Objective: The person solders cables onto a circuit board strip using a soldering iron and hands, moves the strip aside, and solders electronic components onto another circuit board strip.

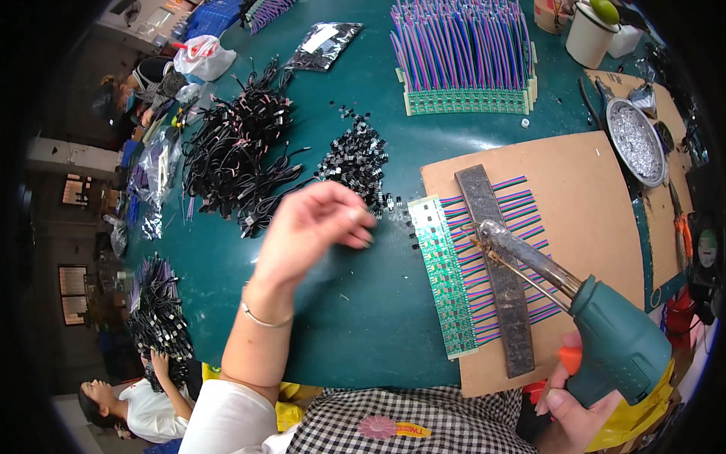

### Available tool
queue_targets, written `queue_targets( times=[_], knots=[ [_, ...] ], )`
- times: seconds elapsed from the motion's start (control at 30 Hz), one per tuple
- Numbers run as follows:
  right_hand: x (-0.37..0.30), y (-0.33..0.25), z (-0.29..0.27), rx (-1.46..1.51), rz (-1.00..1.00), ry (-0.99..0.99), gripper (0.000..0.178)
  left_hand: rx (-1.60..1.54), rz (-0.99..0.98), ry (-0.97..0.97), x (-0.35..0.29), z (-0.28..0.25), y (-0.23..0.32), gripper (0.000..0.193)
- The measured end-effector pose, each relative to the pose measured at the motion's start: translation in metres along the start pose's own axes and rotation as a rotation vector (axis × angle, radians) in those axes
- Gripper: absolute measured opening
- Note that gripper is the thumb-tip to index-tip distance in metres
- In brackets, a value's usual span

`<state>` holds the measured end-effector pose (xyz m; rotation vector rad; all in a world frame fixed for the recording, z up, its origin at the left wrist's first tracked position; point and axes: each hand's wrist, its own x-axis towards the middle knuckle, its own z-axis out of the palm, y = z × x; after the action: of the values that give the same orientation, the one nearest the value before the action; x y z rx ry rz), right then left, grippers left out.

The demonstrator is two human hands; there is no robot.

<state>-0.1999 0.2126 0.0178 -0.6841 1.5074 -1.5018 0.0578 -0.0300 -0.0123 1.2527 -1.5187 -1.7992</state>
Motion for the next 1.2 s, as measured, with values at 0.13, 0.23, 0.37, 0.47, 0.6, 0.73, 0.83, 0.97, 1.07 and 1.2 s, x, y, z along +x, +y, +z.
queue_targets(
  times=[0.13,0.23,0.37,0.47,0.6,0.73,0.83,0.97,1.07,1.2],
  knots=[
    [0.003,0.0,0.01,0.006,-0.045,0.061,0.07,0.608,0.04,0.404,0.002,-0.03,-0.001,0.011],
    [0.004,0.0,0.016,0.023,-0.094,0.093,0.071,0.811,0.126,0.387,0.005,-0.035,-0.011,0.019],
    [0.004,0.001,0.008,0.011,-0.059,0.034,0.073,0.857,0.199,0.373,0.006,-0.031,-0.012,0.017],
    [0.004,0.003,0.005,0.01,-0.072,0.032,0.072,0.849,0.171,0.328,0.003,-0.029,-0.01,0.015],
    [0.004,0.004,0.006,0.028,-0.101,0.036,0.069,0.883,0.21,0.304,-0.007,-0.029,-0.012,0.014],
    [0.003,0.004,0.004,0.031,-0.077,0.035,0.069,0.905,0.284,0.349,-0.01,-0.029,-0.021,0.012],
    [0.002,0.003,0.004,0.022,-0.049,0.045,0.07,0.987,0.395,0.401,-0.012,-0.027,-0.023,0.009],
    [0.0,0.004,0.004,0.034,-0.06,0.085,0.068,1.026,0.362,0.455,-0.021,-0.022,-0.017,0.006],
    [0.001,0.002,0.009,0.046,-0.057,0.114,0.067,0.573,0.168,0.304,-0.027,-0.004,-0.006,0.003],
    [0.001,-0.001,0.016,0.053,-0.034,0.1,0.065,-0.047,-0.052,-0.068,-0.034,0.022,-0.001,0.008]
  ],
)
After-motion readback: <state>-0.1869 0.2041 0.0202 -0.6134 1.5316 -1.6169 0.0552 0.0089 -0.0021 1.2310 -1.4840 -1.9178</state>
